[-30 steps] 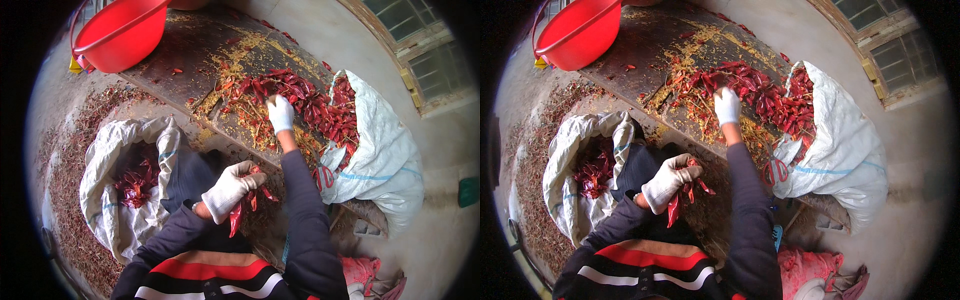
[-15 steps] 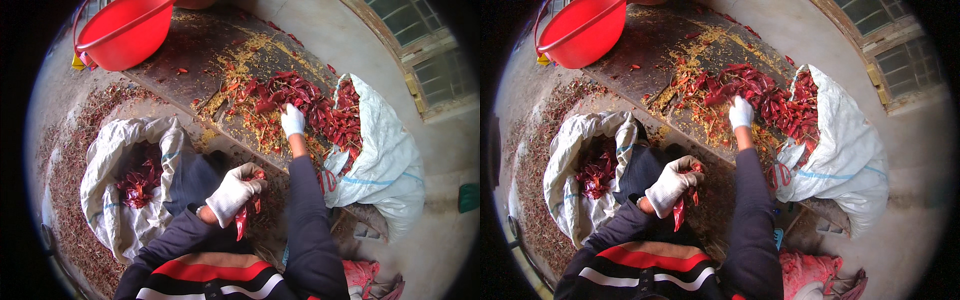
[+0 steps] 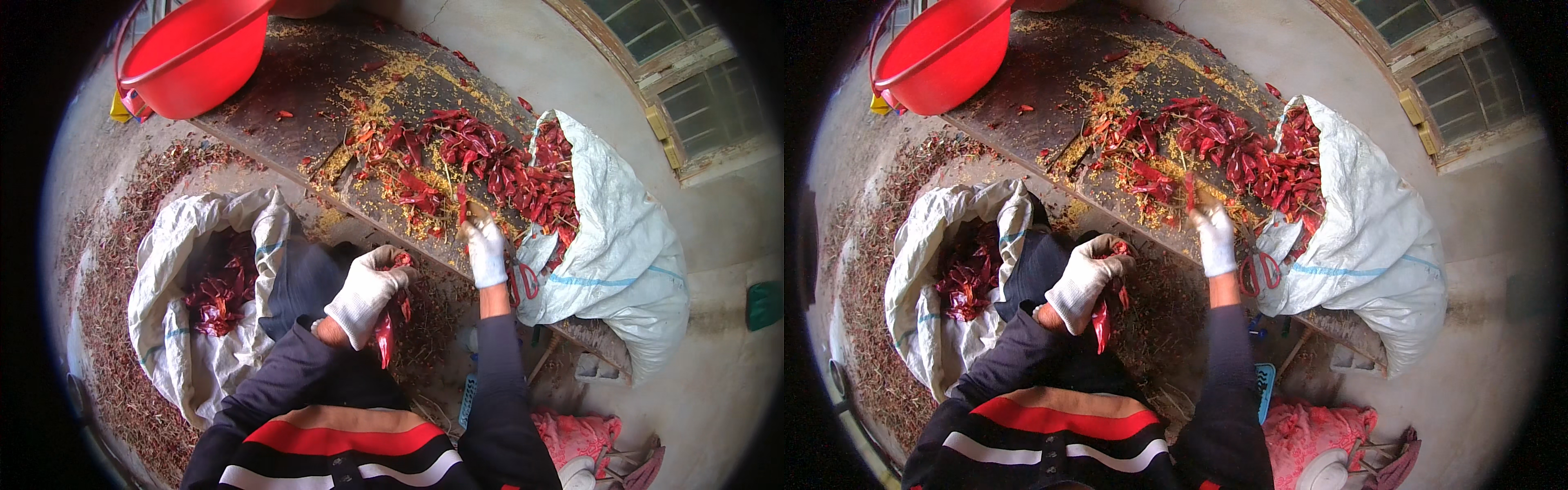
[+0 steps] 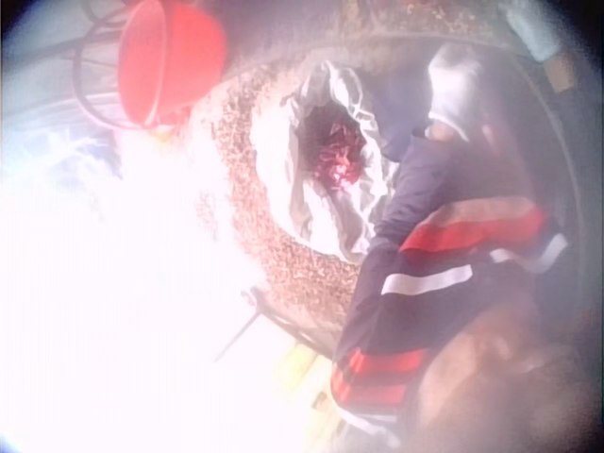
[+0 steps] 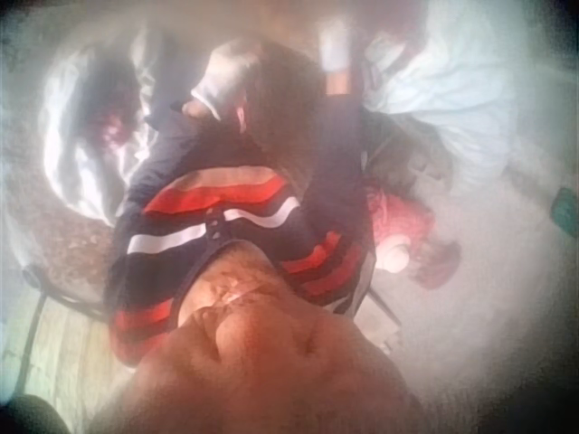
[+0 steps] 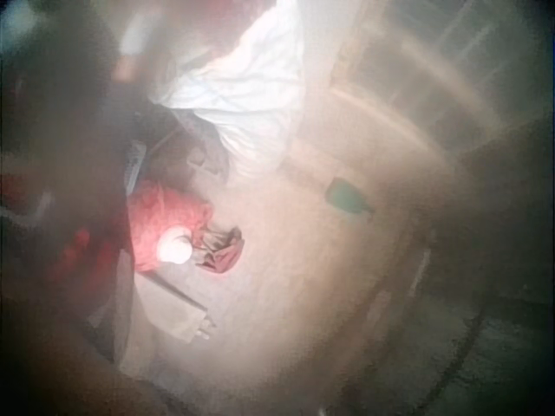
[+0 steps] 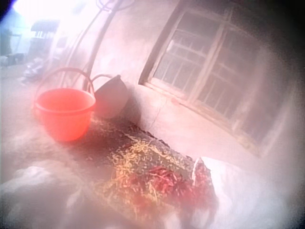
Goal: The person sits on the floor and removes stems from dried red peppers using a pair of scissors. They pick peppers from a pile on a low table, cut the stems, and place the trimmed peppers into a white sack.
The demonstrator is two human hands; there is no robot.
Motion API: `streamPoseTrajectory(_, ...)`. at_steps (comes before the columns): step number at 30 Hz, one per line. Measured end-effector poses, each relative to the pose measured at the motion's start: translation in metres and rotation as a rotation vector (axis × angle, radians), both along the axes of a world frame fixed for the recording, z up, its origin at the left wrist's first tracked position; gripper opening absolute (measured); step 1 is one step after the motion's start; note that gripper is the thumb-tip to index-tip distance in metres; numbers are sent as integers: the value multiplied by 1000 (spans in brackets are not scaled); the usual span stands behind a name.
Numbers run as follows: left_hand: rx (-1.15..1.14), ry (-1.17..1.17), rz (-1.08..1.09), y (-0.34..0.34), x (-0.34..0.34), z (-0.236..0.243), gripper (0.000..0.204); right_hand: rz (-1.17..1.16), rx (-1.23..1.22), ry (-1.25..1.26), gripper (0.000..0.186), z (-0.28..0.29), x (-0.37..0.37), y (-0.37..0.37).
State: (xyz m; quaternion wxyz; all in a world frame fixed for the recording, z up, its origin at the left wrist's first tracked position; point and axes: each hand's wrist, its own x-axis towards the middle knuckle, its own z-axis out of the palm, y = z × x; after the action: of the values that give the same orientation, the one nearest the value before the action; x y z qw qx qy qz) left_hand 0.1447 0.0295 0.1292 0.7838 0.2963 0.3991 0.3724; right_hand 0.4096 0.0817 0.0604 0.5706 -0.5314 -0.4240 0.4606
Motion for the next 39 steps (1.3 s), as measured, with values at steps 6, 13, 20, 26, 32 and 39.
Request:
streamPoseTrajectory(6,113,-20,77,0,2,-5,22,241,-53,-323,50,62,-56,-61)
streamPoseTrajectory(13,179,-65,-36,-4,-6,-1,43,435,263,-880,38,82,-68,-83)
streamPoseTrajectory(20,334,99,-24,-8,-4,-3,43,405,483,-1233,29,101,-83,-91)
streamPoseTrajectory(26,335,159,-64,-8,-6,4,34,414,324,-1019,12,97,-78,-90)
streamPoseTrajectory(32,623,308,-49,-8,-5,-5,25,258,245,-789,25,110,-92,-78)
streamPoseTrajectory(39,744,339,-45,-6,-3,-12,22,258,585,-1072,24,103,-104,-65)
